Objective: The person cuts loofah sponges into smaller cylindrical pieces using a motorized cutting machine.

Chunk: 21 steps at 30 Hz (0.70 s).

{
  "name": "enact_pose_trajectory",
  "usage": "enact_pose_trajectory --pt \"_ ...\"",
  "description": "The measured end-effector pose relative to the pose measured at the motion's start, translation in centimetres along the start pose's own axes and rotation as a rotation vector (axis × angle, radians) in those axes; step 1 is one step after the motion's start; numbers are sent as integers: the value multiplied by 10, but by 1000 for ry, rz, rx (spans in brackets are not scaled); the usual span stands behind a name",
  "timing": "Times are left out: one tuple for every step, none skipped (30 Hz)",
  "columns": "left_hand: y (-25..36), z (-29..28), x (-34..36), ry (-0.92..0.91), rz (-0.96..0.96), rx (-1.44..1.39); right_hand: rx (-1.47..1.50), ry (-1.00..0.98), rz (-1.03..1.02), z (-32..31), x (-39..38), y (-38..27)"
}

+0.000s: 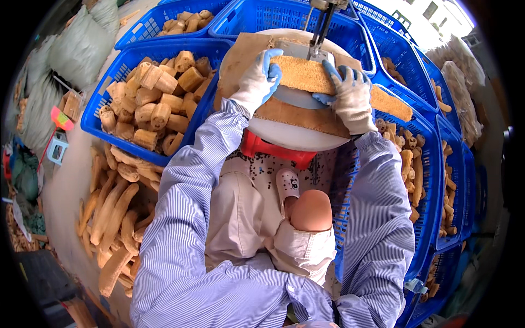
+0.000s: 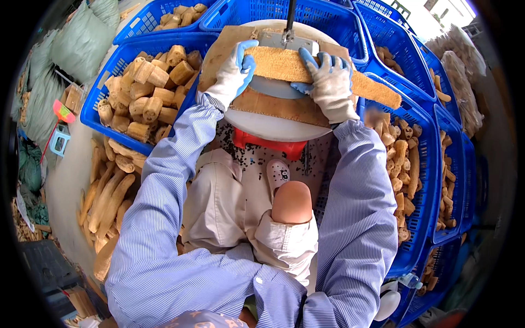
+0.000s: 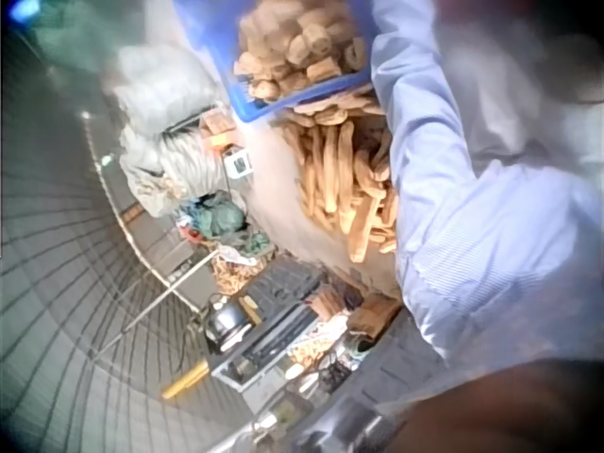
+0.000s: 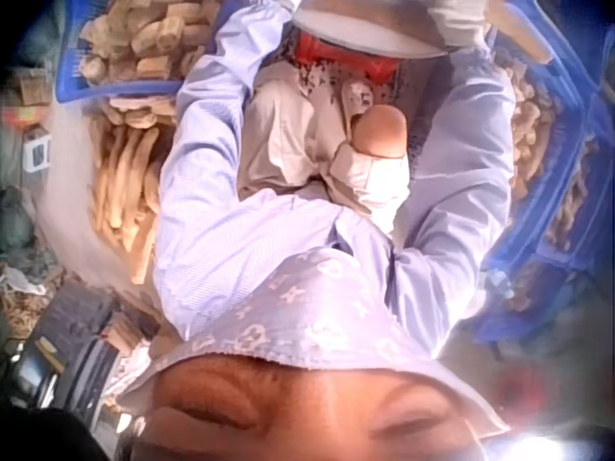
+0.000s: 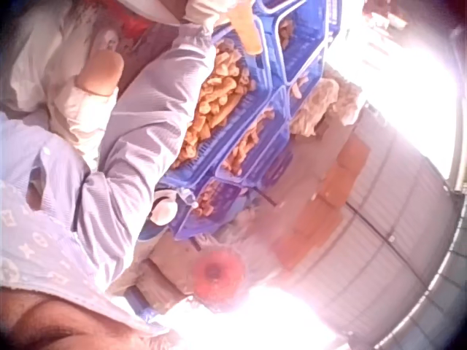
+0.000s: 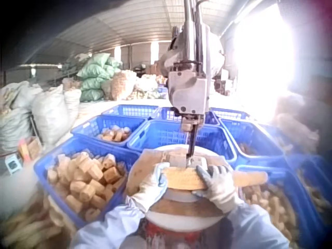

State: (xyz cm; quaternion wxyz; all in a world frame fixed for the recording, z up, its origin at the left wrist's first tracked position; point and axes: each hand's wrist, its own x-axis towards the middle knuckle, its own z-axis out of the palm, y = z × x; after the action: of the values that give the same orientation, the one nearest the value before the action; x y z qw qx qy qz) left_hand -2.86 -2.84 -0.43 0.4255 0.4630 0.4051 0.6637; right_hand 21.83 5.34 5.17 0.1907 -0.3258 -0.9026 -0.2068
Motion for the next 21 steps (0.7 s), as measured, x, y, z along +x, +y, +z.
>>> enact_pose_trajectory --pt "-6 -4 6 45 52 196 -25 -45 14 -4 3 -1" --pt "-6 -4 13 82 106 398 -38 -74 27 -5 10 0" --pt "-8 -4 16 117 159 600 -71 -115 66 -7 14 -2" --pt "-10 -3 15 125 114 478 -67 -178 87 -10 18 -4" --pt "-16 -5 19 193 150 604 -64 -241 109 -16 24 -7" --pt "-20 -8 28 259 194 728 -74 -249 108 -17 28 -7" --pt "-25 -11 35 325 238 852 -59 -281 113 -17 33 -6" --pt "11 25 25 317 -26 510 -57 -325 148 -13 31 4" --pt "12 21 30 345 -20 601 -42 -348 151 -16 39 4" --pt "11 15 37 373 -15 692 5 -389 159 -19 46 4" --pt "15 14 40 396 -15 780 52 -436 171 -22 52 5" --pt "22 11 46 411 -133 913 99 -483 182 -25 58 7" --pt "25 9 48 413 -164 963 146 -530 192 -27 65 8" --pt "29 11 54 404 -188 1006 197 -542 175 -15 70 20" --pt "32 14 60 392 -211 1048 199 -582 201 4 76 38" --pt "34 20 65 386 -224 1023 200 -623 236 25 81 59" --pt "35 19 66 396 -247 1004 211 -665 254 25 86 61" --pt "37 19 66 404 -268 985 239 -694 303 26 89 61" --pt "39 19 67 411 -288 964 265 -679 300 26 89 63" --pt "41 8 66 407 -304 1005 301 -666 278 22 88 52" --pt "39 -9 64 561 -295 866 325 -650 273 12 83 47"
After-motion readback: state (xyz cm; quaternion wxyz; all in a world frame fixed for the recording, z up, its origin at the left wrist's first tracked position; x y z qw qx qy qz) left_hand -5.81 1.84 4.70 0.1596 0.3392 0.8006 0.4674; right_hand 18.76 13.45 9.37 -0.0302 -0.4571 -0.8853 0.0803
